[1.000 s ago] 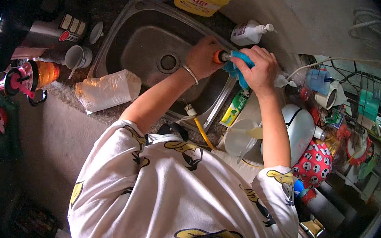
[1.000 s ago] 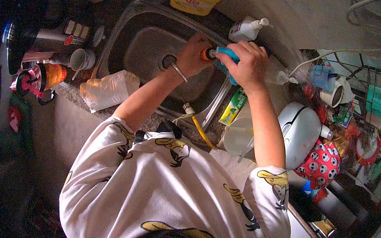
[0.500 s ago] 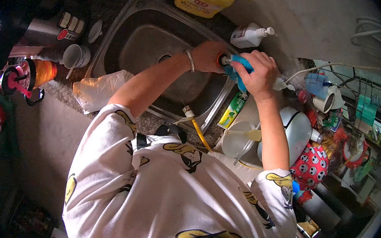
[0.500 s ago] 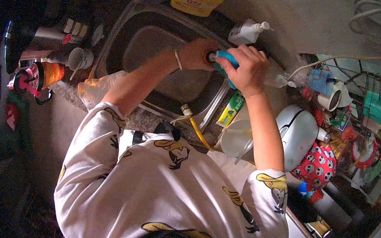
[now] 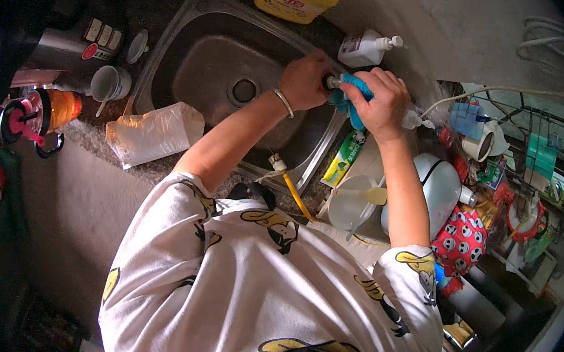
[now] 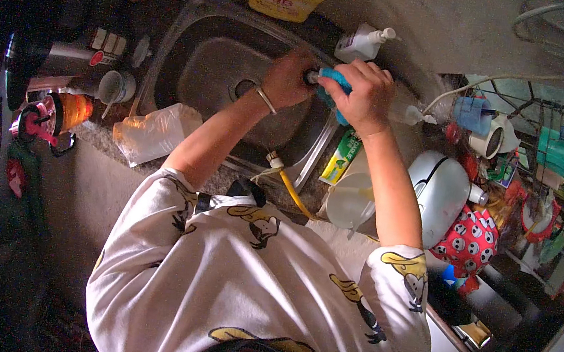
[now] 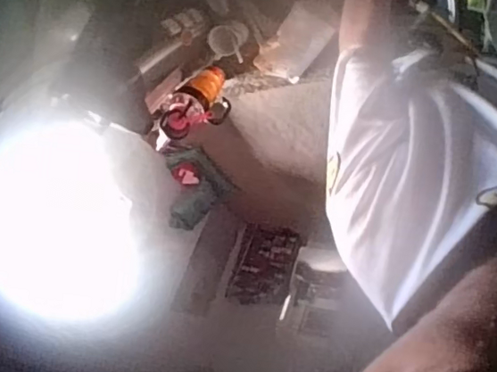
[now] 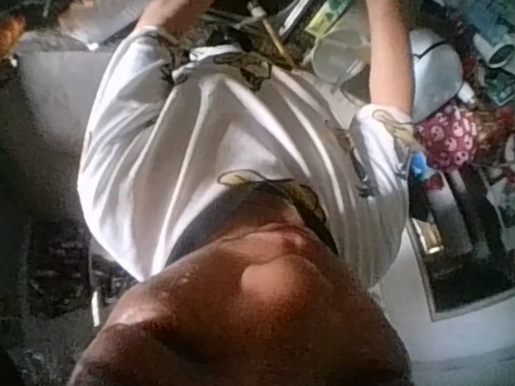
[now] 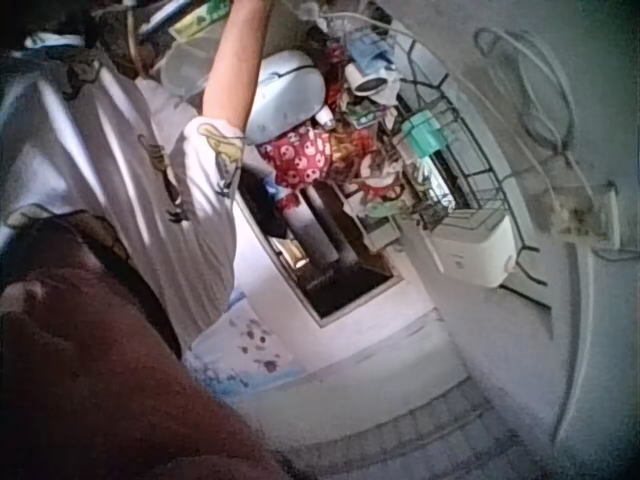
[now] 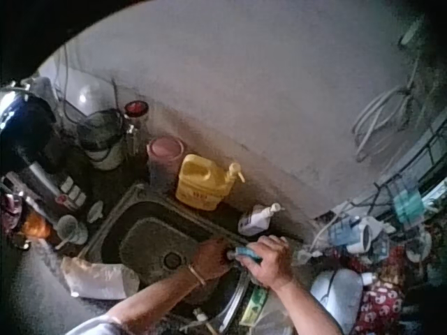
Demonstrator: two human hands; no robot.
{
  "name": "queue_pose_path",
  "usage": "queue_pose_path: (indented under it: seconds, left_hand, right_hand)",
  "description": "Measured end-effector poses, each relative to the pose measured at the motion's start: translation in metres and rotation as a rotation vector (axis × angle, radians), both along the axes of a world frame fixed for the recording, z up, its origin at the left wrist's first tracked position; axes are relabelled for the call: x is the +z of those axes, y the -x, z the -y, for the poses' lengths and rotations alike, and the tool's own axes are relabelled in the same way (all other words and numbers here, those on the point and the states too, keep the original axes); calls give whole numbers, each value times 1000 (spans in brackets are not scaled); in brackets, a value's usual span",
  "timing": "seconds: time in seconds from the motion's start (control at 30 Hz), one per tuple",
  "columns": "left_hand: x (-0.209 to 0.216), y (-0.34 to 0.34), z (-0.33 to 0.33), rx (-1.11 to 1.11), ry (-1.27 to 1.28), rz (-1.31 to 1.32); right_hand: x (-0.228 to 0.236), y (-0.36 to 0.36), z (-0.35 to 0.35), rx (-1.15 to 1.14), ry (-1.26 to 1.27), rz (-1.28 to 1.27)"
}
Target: Connecting or repairing a hose by attaching components near a sink.
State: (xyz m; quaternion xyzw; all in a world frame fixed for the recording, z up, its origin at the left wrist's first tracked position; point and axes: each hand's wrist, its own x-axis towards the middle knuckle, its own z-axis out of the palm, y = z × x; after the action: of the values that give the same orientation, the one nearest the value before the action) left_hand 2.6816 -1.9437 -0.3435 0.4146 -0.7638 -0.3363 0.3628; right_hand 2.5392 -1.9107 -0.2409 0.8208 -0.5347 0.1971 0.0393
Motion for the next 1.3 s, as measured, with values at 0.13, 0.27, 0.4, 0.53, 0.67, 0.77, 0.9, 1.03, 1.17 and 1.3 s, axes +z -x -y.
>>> queue_pose_path:
  seconds: [0.13, 0.27, 0.4, 0.53, 0.67, 0.77, 0.9, 1.03, 1.17, 1.3]
  left_hand:
    - [2, -15, 5, -136, -44, -47]
    - [-2, -20, 2, -182, -103, 29]
    - [-8, -19, 4, -208, -135, -11]
    - [-8, -18, 4, -219, -165, -49]
    - [-4, -14, 2, -190, -177, -85]
    - [-13, -9, -3, -142, -182, -63]
    - [-20, -8, -9, -57, -163, -96]
    - [-3, -21, 8, -303, -189, -271]
    - [3, -13, 34, -709, -467, -221]
    - [7, -7, 39, -779, -438, -96]
  right_hand:
    - [-1, 6, 0, 18, -30, 39]
    - [0, 5, 0, 31, -49, 31]
    - [0, 4, 0, 27, -45, 17]
    - [-1, 3, 1, 17, -40, 20]
    - [4, 3, -1, 31, -22, 28]
    - [4, 0, -1, 38, -14, 33]
    - [2, 2, -5, 9, -41, 2]
    - [3, 3, -4, 17, -65, 19]
    - [3, 2, -1, 72, -68, 22]
    - [3, 7, 2, 75, -73, 23]
